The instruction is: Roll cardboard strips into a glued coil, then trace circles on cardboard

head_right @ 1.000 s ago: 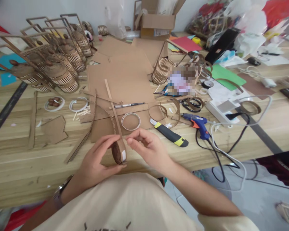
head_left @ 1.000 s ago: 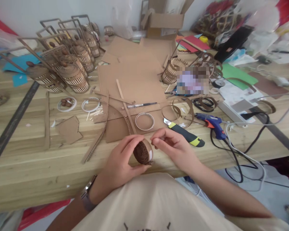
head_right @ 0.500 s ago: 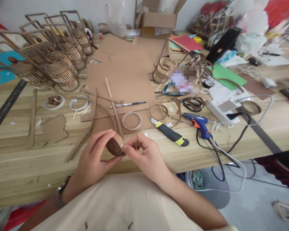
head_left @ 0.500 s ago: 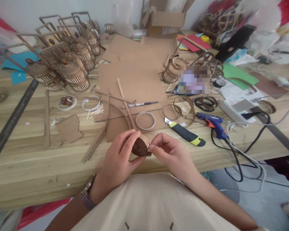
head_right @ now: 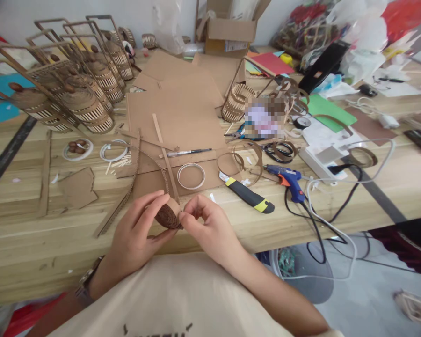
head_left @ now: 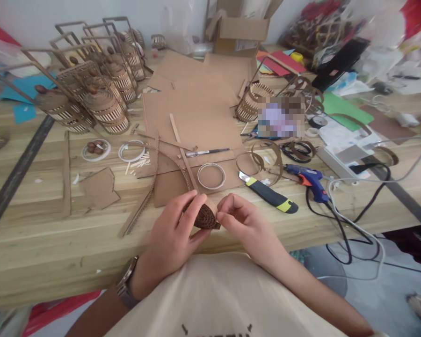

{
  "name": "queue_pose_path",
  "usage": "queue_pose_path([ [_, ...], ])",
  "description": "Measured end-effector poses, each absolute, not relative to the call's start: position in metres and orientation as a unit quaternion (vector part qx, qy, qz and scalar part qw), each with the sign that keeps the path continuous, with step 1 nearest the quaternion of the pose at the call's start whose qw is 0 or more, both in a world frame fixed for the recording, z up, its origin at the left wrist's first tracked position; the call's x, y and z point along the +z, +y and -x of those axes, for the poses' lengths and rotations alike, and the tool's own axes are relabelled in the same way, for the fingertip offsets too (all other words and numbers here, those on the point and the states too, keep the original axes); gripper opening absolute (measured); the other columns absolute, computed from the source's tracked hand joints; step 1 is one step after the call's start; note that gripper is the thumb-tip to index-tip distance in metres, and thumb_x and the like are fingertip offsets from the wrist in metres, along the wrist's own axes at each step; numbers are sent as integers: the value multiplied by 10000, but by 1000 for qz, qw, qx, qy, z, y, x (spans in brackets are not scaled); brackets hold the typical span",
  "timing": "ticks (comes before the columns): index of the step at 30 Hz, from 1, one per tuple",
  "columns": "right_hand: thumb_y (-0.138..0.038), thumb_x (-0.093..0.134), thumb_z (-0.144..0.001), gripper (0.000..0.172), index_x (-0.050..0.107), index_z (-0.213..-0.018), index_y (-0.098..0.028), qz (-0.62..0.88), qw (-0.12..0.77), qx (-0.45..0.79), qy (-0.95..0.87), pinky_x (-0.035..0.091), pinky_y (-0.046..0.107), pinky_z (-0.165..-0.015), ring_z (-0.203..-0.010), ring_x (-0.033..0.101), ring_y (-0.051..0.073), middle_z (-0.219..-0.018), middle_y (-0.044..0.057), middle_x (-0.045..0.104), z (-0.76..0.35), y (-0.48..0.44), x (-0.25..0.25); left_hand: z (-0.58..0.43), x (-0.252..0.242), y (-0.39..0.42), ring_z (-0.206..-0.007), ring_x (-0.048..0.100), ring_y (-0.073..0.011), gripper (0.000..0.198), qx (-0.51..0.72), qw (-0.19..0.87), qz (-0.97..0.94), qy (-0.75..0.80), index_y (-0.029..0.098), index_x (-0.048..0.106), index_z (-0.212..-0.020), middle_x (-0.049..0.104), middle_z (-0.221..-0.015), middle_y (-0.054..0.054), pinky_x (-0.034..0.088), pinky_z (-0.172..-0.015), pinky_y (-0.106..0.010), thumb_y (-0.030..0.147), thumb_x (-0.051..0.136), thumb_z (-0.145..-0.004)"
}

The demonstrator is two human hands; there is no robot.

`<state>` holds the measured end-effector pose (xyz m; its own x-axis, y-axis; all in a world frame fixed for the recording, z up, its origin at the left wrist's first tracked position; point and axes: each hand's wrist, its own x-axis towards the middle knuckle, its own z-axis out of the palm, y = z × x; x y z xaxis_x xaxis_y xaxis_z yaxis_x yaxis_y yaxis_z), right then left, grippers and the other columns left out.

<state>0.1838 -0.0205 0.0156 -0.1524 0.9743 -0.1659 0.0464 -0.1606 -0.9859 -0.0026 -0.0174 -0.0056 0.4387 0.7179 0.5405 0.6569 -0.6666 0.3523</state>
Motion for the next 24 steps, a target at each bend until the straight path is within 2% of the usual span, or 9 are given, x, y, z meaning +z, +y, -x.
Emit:
queue_pose_path([
  [15,-272,603,-778,164,479,-679,-228,519,383,574,-504,397,267,-606,-642,475,133,-678,-32,514,-185,-21,19,3,-8,-21,-1141,651,-277,536,328,81,-851,402,192,403,-1429,617,-1248,-172,578,-952,-383,237,620,-941],
  [24,-264,615,-806,179,487,-684,-232,511,420,542,-517,431,282,-636,-668,522,144,-692,-19,554,-184,-23,17,2,-3,-22,-1148,640,-261,495,332,93,-838,423,173,446,-1387,599,-1231,-162,561,-970,-345,242,631,-933],
])
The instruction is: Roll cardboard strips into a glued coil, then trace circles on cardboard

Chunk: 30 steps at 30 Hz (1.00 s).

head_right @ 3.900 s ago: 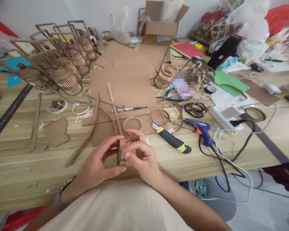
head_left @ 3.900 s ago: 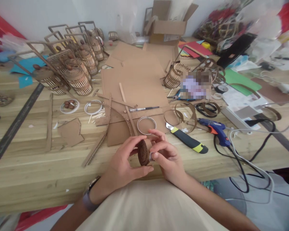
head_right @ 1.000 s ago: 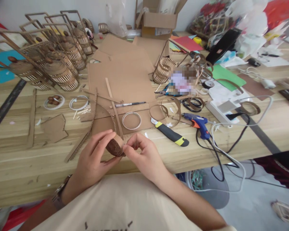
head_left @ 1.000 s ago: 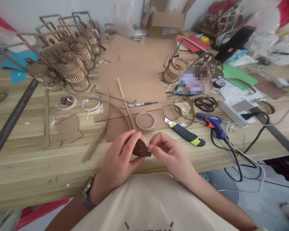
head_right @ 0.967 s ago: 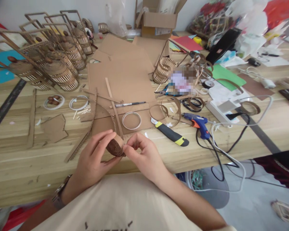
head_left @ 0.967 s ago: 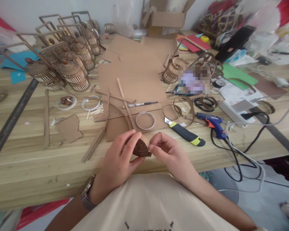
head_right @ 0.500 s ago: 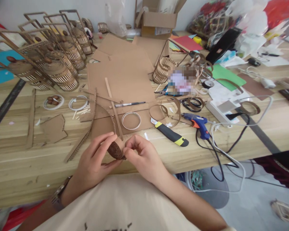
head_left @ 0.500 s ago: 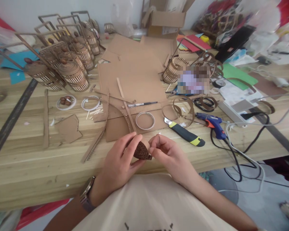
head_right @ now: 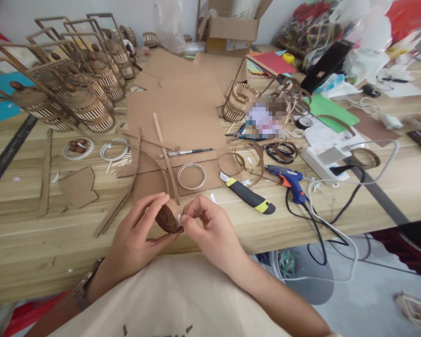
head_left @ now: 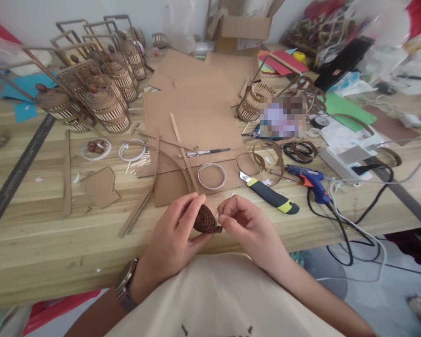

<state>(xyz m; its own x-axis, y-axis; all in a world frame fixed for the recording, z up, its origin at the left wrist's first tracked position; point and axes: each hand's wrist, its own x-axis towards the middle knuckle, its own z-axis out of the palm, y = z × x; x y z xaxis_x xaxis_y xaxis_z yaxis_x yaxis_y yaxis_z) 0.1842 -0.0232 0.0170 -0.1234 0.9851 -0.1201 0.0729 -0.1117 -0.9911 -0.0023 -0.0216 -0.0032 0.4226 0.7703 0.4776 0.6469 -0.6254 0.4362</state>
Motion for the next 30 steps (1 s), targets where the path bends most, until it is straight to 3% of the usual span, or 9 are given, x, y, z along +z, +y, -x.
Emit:
queue_pose_path([
  [16,-280,611,-802,124,533,-721,-228,533,402,528,-526,438,283,-613,-659,545,147,-708,-6,593,-185,-26,18,1,-4,-22,-1117,654,-274,467,329,61,-849,409,118,472,-1362,619,-1208,-196,566,-957,-347,237,625,-937],
  [30,-251,573,-764,72,547,-701,-228,566,389,469,-555,459,294,-640,-661,583,157,-689,-7,620,-186,-29,17,0,-6,-25,-1117,654,-275,479,314,71,-852,412,152,441,-1391,613,-1220,-179,579,-937,-359,239,589,-944],
])
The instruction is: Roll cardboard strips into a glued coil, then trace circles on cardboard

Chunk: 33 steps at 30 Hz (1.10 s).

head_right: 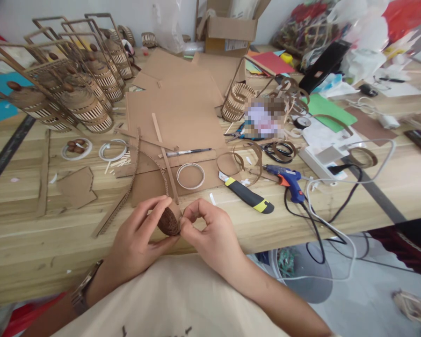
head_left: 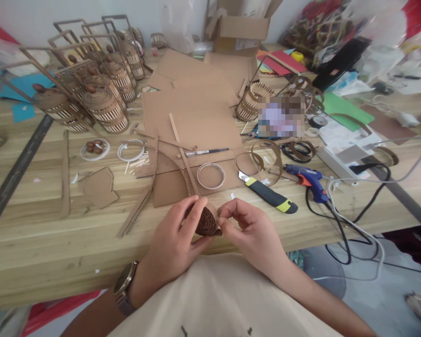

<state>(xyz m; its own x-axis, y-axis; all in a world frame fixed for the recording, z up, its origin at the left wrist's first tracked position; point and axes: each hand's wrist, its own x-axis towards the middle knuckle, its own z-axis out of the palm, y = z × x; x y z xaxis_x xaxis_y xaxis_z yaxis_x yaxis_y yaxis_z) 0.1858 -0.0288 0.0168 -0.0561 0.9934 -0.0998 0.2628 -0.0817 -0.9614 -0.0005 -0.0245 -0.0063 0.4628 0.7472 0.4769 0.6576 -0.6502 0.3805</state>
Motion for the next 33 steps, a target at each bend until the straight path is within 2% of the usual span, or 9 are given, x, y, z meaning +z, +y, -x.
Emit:
queue_pose_path([
  [7,-241,586,-751,71,550,-692,-226,565,402,470,-547,470,285,-633,-659,587,153,-681,-5,622,-185,-27,14,-1,-6,-24,-1106,655,-274,464,315,64,-848,421,157,445,-1380,616,-1211,-175,579,-930,-362,230,586,-944],
  [11,-237,604,-751,35,581,-774,-226,551,426,488,-526,489,274,-610,-648,605,148,-704,-3,644,-186,-25,14,-1,-4,-24,-1096,657,-274,444,315,43,-847,427,133,473,-1351,619,-1198,-181,568,-934,-350,222,605,-937],
  [20,-271,611,-789,101,699,-800,-223,581,411,439,-549,539,323,-723,-753,698,188,-779,26,746,-187,-26,12,0,-3,-21,-1046,657,-289,424,300,-56,-845,439,107,527,-1318,629,-1184,-188,561,-903,-372,195,643,-920],
  [27,-284,629,-777,109,718,-770,-222,589,400,447,-542,537,325,-707,-733,700,196,-761,27,759,-186,-22,10,-1,3,-18,-958,669,-289,360,278,-126,-857,416,97,568,-1272,654,-1121,-179,584,-752,-361,174,634,-927],
  [33,-253,584,-739,86,623,-669,-219,591,395,435,-552,497,294,-646,-657,645,171,-680,6,703,-184,-18,10,-4,6,-16,-918,682,-295,331,266,-148,-863,404,92,577,-1251,678,-1082,-181,589,-675,-357,138,615,-925],
])
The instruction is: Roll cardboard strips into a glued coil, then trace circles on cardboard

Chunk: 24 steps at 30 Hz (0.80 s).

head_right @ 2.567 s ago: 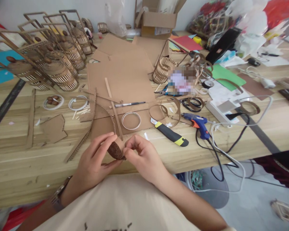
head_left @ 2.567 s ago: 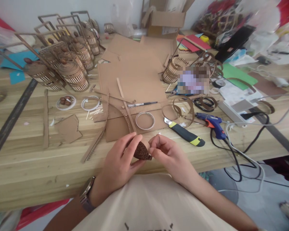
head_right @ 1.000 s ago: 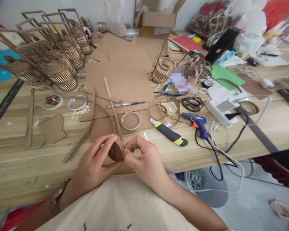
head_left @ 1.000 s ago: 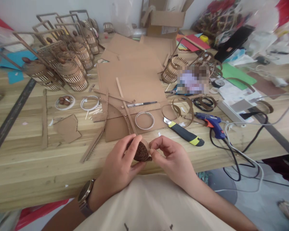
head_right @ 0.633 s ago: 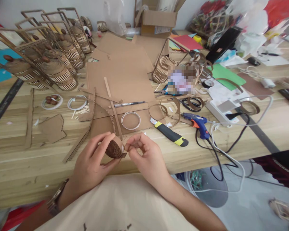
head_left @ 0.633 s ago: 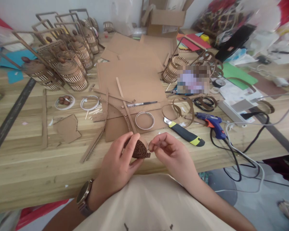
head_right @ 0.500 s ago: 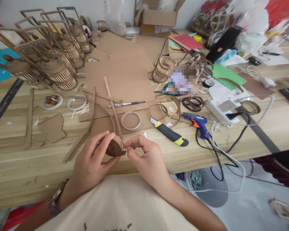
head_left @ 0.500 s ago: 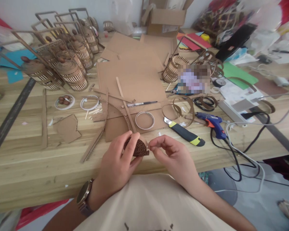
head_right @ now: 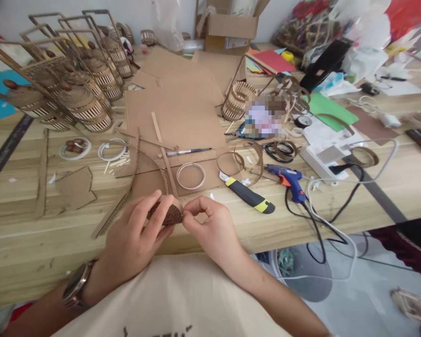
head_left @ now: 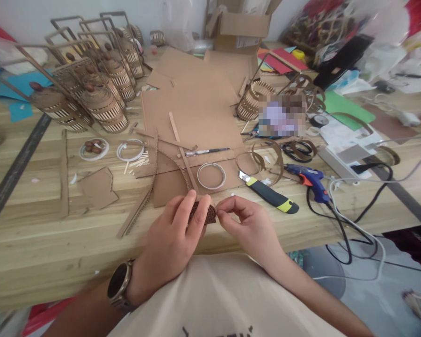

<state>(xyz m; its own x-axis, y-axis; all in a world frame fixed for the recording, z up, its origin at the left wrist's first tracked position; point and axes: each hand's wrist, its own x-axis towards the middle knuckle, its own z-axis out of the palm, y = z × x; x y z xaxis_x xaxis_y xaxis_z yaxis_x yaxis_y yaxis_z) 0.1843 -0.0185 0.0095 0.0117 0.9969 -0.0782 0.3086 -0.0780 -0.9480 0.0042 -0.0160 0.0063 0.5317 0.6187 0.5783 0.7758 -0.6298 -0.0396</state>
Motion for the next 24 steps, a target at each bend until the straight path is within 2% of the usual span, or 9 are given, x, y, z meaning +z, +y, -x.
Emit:
queue_pose_path([
  [3,-232,553,-723,69,586,-664,-221,600,379,414,-570,470,285,-631,-652,614,166,-666,0,668,-184,-17,10,-5,5,-16,-909,681,-296,347,-263,139,865,-404,94,573,-1256,677,-1077,-181,595,-675,-363,143,624,-916],
  [6,-240,538,-738,69,583,-690,-219,597,371,421,-573,451,280,-625,-666,598,166,-678,2,649,-184,-16,10,-4,1,-16,-948,675,-296,389,-280,101,860,-416,95,558,-1275,658,-1122,-190,606,-742,-379,166,647,-903],
  [10,-301,544,-789,119,584,-716,-217,571,389,469,-550,461,288,-655,-689,589,169,-707,9,639,-187,-17,9,-2,-4,-14,-1060,648,-279,460,-340,-28,815,-468,131,513,-1314,627,-1158,-167,597,-878,-391,228,667,-892],
  [13,-307,558,-815,130,588,-724,-219,561,439,472,-519,477,283,-674,-715,602,165,-757,16,662,-196,-19,8,0,-6,-14,-1033,648,-242,531,-379,-143,749,-525,199,501,-1329,602,-1140,-112,612,-844,-361,282,711,-848],
  [16,-302,590,-828,110,595,-747,-229,601,503,395,-480,489,282,-682,-697,614,162,-724,2,663,-219,-15,6,2,-9,-15,-998,655,-219,544,-395,-217,699,-555,235,521,-1314,585,-1142,-87,624,-809,-345,303,733,-817],
  [19,-324,625,-815,91,609,-794,-237,674,529,270,-439,498,312,-684,-663,619,177,-674,-6,650,-257,-2,-2,2,-10,-16,-1004,655,-215,538,-389,-265,684,-558,241,532,-1306,584,-1135,-78,626,-817,-347,303,730,-809],
  [22,-353,620,-765,121,626,-782,-233,753,485,140,-422,485,345,-648,-645,602,205,-682,25,660,-301,15,-14,1,-11,-17,-1023,649,-219,531,-391,-285,683,-548,243,535,-1299,584,-1135,-78,628,-816,-348,304,724,-807],
  [24,-358,635,-723,146,630,-780,-224,780,451,99,-422,478,362,-639,-627,584,209,-694,40,667,-324,25,-23,0,-10,-17,-1027,646,-218,524,-393,-289,684,-542,239,538,-1293,587,-1135,-79,629,-811,-343,298,722,-806],
])
